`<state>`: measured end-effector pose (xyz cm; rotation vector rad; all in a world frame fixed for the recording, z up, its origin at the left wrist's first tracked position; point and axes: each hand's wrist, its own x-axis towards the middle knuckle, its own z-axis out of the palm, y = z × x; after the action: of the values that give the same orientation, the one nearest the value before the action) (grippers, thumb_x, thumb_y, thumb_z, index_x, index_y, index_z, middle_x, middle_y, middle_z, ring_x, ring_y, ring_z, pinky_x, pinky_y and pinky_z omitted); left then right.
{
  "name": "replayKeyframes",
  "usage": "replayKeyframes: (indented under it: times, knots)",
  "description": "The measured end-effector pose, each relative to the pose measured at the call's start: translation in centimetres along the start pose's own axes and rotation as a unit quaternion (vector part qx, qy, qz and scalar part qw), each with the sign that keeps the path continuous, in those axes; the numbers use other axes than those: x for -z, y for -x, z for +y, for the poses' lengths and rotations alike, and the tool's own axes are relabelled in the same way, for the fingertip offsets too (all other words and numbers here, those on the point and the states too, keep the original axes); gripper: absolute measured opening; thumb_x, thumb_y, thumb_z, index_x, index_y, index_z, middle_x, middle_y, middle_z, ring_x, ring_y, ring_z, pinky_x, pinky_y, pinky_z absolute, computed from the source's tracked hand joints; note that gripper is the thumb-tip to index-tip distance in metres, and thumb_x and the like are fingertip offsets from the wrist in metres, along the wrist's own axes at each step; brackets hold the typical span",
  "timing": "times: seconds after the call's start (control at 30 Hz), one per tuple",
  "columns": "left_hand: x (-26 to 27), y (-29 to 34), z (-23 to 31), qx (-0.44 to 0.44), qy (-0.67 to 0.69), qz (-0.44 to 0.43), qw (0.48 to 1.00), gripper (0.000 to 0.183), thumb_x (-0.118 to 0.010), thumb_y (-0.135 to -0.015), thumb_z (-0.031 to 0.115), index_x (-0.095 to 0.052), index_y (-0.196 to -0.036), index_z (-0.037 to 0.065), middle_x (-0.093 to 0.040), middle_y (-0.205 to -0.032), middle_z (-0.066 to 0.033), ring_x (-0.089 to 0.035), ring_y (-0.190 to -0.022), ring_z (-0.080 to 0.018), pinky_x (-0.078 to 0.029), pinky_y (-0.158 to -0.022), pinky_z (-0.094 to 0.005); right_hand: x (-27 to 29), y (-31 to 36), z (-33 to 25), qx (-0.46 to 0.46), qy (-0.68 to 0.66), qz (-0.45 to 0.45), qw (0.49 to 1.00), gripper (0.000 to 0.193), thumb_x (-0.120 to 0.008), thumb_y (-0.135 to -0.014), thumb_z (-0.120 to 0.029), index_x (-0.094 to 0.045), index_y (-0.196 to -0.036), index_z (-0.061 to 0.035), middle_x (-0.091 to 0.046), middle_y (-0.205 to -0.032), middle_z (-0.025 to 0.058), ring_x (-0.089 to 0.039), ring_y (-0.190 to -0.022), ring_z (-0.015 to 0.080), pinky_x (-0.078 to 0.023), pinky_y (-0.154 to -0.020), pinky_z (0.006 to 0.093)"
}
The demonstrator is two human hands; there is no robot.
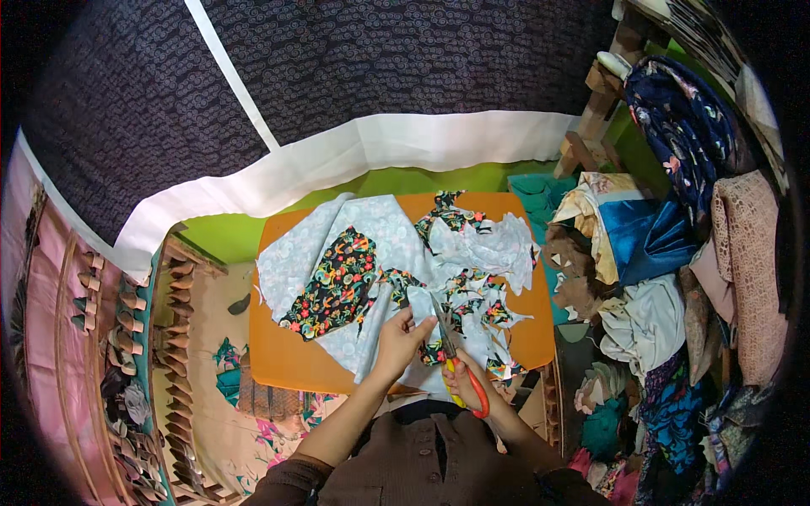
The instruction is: Cutting pattern pieces out of fabric using scissors.
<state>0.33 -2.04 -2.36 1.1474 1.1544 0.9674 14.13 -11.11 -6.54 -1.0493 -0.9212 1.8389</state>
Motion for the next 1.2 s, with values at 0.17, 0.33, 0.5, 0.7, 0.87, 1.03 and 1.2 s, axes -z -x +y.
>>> replayKeyframes:
  times: [0.17, 0.33, 0.5, 0.7, 0.87, 1.03, 1.2]
  knots:
    - [-0.2, -0.6, -1.5, 0.01, -0.013, -0.036, 0.999, 0.031, -0.064, -0.074, 0.022, -0.043, -0.059, 0.006, -0.035, -0.049, 0.0053, -0.033, -0.043, -0.0026, -0.025, -0.038, -0.02, -0.7, 0.3, 0.1, 0.034, -0.064, 0.034, 0.997, 0.055, -0.042, -0.076, -0.06, -0.035, -0.098, -0.0104, -0.033, -0.074, -0.0015, -0.029, -0.057, 0.0035, -0.026, -0.047, 0.0144]
    - [0.1, -0.8, -2.2, 0.005, -0.042, -0.044, 0.998, 0.036, -0.066, -0.073, 0.022, -0.038, -0.056, 0.007, -0.033, -0.05, 0.0055, -0.032, -0.047, -0.0031, -0.025, -0.04, -0.0216, -0.2, 0.1, -0.1, 0.005, -0.066, 0.034, 0.997, 0.055, -0.041, -0.075, -0.061, -0.034, -0.095, -0.0104, -0.034, -0.073, -0.0013, -0.029, -0.056, 0.0036, -0.026, -0.047, 0.0146]
    - [0.2, -0.8, -2.4, 0.029, 0.005, -0.055, 0.998, 0.033, -0.065, -0.074, 0.02, -0.04, -0.057, 0.007, -0.033, -0.052, 0.0058, -0.031, -0.048, -0.0029, -0.025, -0.042, -0.0213, -0.6, 0.3, -0.6, -0.01, -0.036, 0.041, 0.998, 0.05, -0.04, -0.078, -0.059, -0.035, -0.094, -0.0111, -0.034, -0.072, -0.0015, -0.03, -0.055, 0.0036, -0.026, -0.046, 0.0147]
    - [0.1, -0.5, -1.7, 0.026, 0.043, -0.024, 0.998, 0.02, -0.062, -0.076, 0.019, -0.05, -0.067, 0.005, -0.044, -0.06, 0.0049, -0.037, -0.053, -0.0025, -0.029, -0.047, -0.0181, 0.9, -0.2, 0.8, -0.035, 0.013, 0.029, 0.999, 0.048, -0.038, -0.08, -0.056, -0.036, -0.099, -0.012, -0.033, -0.07, -0.0015, -0.029, -0.055, 0.004, -0.027, -0.046, 0.0166]
    - [-0.1, 0.1, -0.8, 0.035, 0.04, -0.018, 0.998, 0.015, -0.061, -0.077, 0.019, -0.057, -0.08, 0.004, -0.049, -0.065, 0.0052, -0.04, -0.058, -0.0029, -0.031, -0.052, -0.0187, 0.3, 0.4, 0.6, 0.047, 0.051, 0.008, 0.998, 0.054, -0.036, -0.079, -0.058, -0.037, -0.101, -0.0093, -0.032, -0.072, -0.0015, -0.028, -0.055, 0.0043, -0.026, -0.047, 0.0169]
    - [0.2, -0.2, -2.5, 0.007, -0.003, -0.009, 1.0, 0.02, -0.061, -0.077, 0.021, -0.056, -0.071, 0.003, -0.04, -0.056, 0.0068, -0.032, -0.051, -0.0023, -0.025, -0.044, -0.0204, 0.0, 0.6, 0.0, 0.021, 0.018, -0.001, 1.0, 0.055, -0.037, -0.078, -0.06, -0.037, -0.1, -0.0099, -0.032, -0.073, -0.0015, -0.028, -0.056, 0.0042, -0.025, -0.047, 0.0158]
    - [0.3, -0.1, -2.7, 0.003, -0.034, -0.013, 0.999, 0.023, -0.062, -0.076, 0.022, -0.054, -0.066, 0.003, -0.038, -0.053, 0.0069, -0.031, -0.05, -0.0027, -0.024, -0.044, -0.0208, 0.3, 0.9, -0.3, -0.059, -0.008, 0.034, 0.998, 0.058, -0.039, -0.075, -0.063, -0.039, -0.097, -0.0093, -0.034, -0.07, -0.0025, -0.031, -0.056, 0.0032, -0.026, -0.048, 0.0144]
